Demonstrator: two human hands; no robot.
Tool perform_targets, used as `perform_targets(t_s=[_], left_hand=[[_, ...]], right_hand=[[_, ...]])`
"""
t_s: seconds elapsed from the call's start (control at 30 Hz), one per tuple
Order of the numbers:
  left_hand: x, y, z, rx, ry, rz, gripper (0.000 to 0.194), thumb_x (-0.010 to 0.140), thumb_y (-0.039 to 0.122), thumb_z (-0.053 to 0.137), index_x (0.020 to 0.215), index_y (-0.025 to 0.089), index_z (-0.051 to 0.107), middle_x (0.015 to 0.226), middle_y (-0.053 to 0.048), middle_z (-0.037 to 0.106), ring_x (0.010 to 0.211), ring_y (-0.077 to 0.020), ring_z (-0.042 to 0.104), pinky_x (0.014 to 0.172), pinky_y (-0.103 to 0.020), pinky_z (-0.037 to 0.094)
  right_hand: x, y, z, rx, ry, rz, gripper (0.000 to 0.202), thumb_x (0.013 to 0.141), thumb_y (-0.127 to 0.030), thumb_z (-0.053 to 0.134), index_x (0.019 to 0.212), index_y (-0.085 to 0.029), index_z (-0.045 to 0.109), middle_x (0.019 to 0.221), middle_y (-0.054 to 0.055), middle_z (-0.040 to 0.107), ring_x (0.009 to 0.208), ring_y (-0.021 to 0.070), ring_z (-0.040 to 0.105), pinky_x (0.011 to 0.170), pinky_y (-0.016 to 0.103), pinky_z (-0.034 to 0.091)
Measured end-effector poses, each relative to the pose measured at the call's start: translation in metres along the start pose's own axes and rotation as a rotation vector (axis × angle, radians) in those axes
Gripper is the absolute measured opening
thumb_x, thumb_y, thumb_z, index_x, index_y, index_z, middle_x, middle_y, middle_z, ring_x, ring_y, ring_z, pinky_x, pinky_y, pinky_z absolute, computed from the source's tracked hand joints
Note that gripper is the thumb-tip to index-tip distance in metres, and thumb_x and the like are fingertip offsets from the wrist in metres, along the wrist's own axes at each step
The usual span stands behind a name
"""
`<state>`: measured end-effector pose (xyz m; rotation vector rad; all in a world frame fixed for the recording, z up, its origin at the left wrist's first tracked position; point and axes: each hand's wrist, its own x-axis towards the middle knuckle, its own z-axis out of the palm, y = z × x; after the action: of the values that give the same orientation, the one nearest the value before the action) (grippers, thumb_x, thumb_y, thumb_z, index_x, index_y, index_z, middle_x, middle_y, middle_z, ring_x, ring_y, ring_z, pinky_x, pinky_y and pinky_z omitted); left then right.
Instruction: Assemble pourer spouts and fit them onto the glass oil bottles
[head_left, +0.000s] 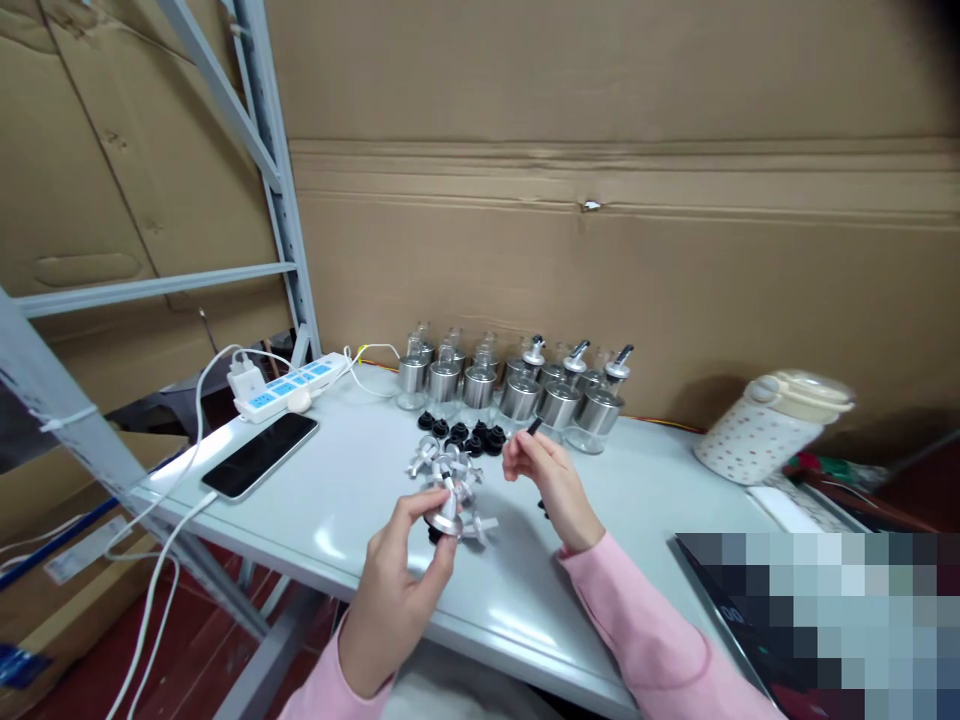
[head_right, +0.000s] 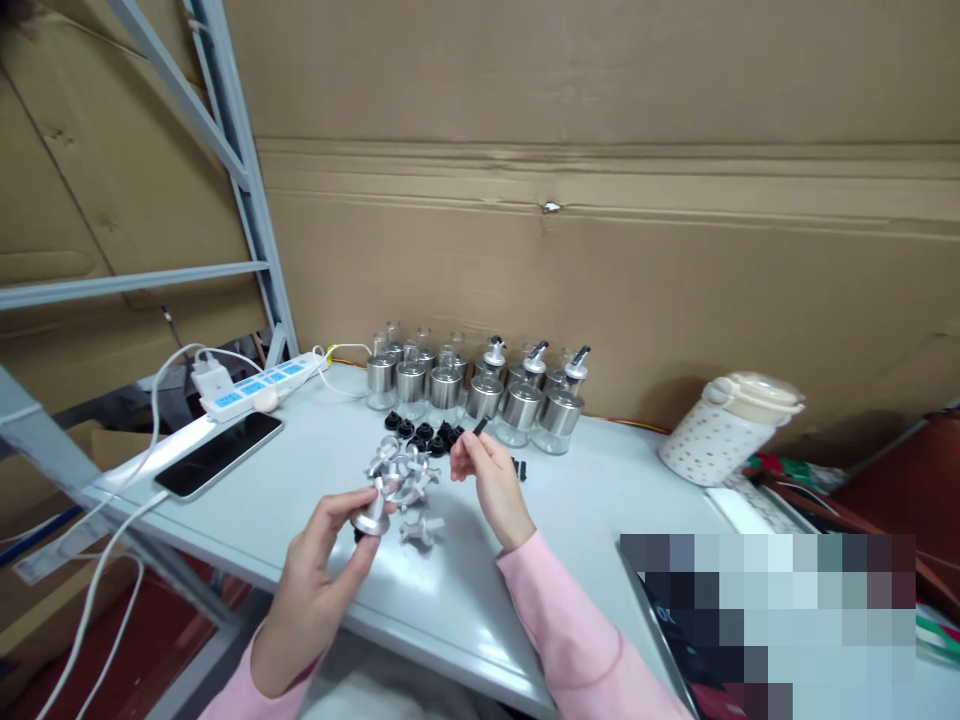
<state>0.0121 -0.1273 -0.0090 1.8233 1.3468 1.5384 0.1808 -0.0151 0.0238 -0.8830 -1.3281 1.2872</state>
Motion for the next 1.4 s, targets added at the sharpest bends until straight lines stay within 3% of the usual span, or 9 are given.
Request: perform_targets(t_s=[0.1,0.3,0.4,0.5,0.63,0.77,1.03,1.27,1.4], left_hand=[[0.0,-0.015,0.004,-0.072,-0.021,-0.06,0.023,0.086,0.026,0.048,0.109,0.024,0.051,0.115,-0.006,0.058,0.113,-0.0188,0.053,0.094,-0.03,0.046],[0.011,-0.033,0.008,-0.135,0.021,-0.149,0.027,0.083,0.029,0.052,0.109,0.022,0.047,0.114,-0.007,0.057,0.108,-0.0178,0.056,0.091,-0.029,0.047],[0.012,-0.03,0.012,-0.164,-0.056,-0.145,0.027,0.083,0.025,0.053,0.109,0.021,0.046,0.114,-0.008,0.058,0.107,-0.0179,0.057,0.09,-0.03,0.048],[0.012,-0.025,0.015,-0.129,-0.152,-0.108,0.021,0.082,0.02,0.051,0.103,0.02,0.052,0.113,-0.008,0.059,0.107,-0.0185,0.056,0.093,-0.032,0.046],[0.013,-0.02,0.018,-0.135,-0.142,-0.085,0.028,0.082,0.017,0.051,0.11,0.02,0.051,0.113,-0.007,0.059,0.107,-0.0174,0.056,0.094,-0.031,0.046],[0.016,-0.017,0.021,-0.083,-0.207,-0.046,0.029,0.083,0.016,0.05,0.111,0.023,0.051,0.113,-0.004,0.059,0.104,-0.0152,0.057,0.091,-0.029,0.046],[0.016,-0.014,0.029,-0.137,-0.25,0.064,0.046,0.082,0.011,0.048,0.123,0.025,0.035,0.115,-0.005,0.058,0.107,-0.0142,0.056,0.092,-0.03,0.045],[0.014,-0.014,0.028,-0.188,-0.358,0.061,0.056,0.079,0.009,0.051,0.127,0.024,0.028,0.112,-0.005,0.058,0.105,-0.0141,0.056,0.092,-0.03,0.045],[0.013,-0.013,0.027,-0.167,-0.353,0.061,0.055,0.079,0.009,0.049,0.128,0.023,0.028,0.112,-0.007,0.059,0.108,-0.0155,0.055,0.095,-0.033,0.043]], right_hand=[[-0.006,-0.012,0.002,-0.257,0.009,-0.158,0.045,0.081,-0.055,0.044,0.052,-0.02,0.041,0.047,-0.001,0.045,0.048,0.0122,0.043,0.053,0.028,0.035],[-0.042,-0.015,0.015,-0.782,0.101,-0.268,0.028,0.083,-0.034,0.048,0.065,-0.021,0.066,0.06,0.006,0.064,0.057,0.0202,0.057,0.058,0.032,0.04],[-0.063,-0.005,0.026,-0.771,0.174,-0.285,0.023,0.082,-0.027,0.049,0.089,-0.021,0.071,0.078,0.006,0.071,0.067,0.0203,0.065,0.061,0.03,0.047],[-0.071,0.0,0.029,-0.777,0.208,-0.317,0.023,0.082,-0.023,0.05,0.092,-0.019,0.071,0.083,0.005,0.072,0.072,0.0183,0.067,0.065,0.027,0.05],[-0.074,0.004,0.026,-0.758,0.32,-0.374,0.02,0.082,-0.024,0.051,0.09,-0.019,0.069,0.083,0.005,0.071,0.073,0.0169,0.066,0.062,0.024,0.049],[-0.087,0.017,0.026,-0.643,0.362,-0.239,0.024,0.089,-0.031,0.041,0.079,-0.018,0.059,0.071,0.002,0.065,0.063,0.0127,0.06,0.059,0.022,0.045],[-0.096,0.031,0.032,-0.455,0.317,-0.207,0.038,0.093,-0.039,0.024,0.062,-0.02,0.035,0.055,-0.003,0.037,0.051,0.0099,0.037,0.051,0.023,0.032],[-0.095,0.037,0.031,-0.35,0.322,-0.121,0.036,0.087,-0.046,0.04,0.063,-0.02,0.034,0.053,-0.006,0.03,0.047,0.0082,0.027,0.044,0.022,0.024],[-0.097,0.038,0.031,-0.283,0.311,-0.108,0.036,0.09,-0.045,0.031,0.064,-0.021,0.033,0.052,-0.006,0.031,0.045,0.0084,0.028,0.042,0.022,0.024]])
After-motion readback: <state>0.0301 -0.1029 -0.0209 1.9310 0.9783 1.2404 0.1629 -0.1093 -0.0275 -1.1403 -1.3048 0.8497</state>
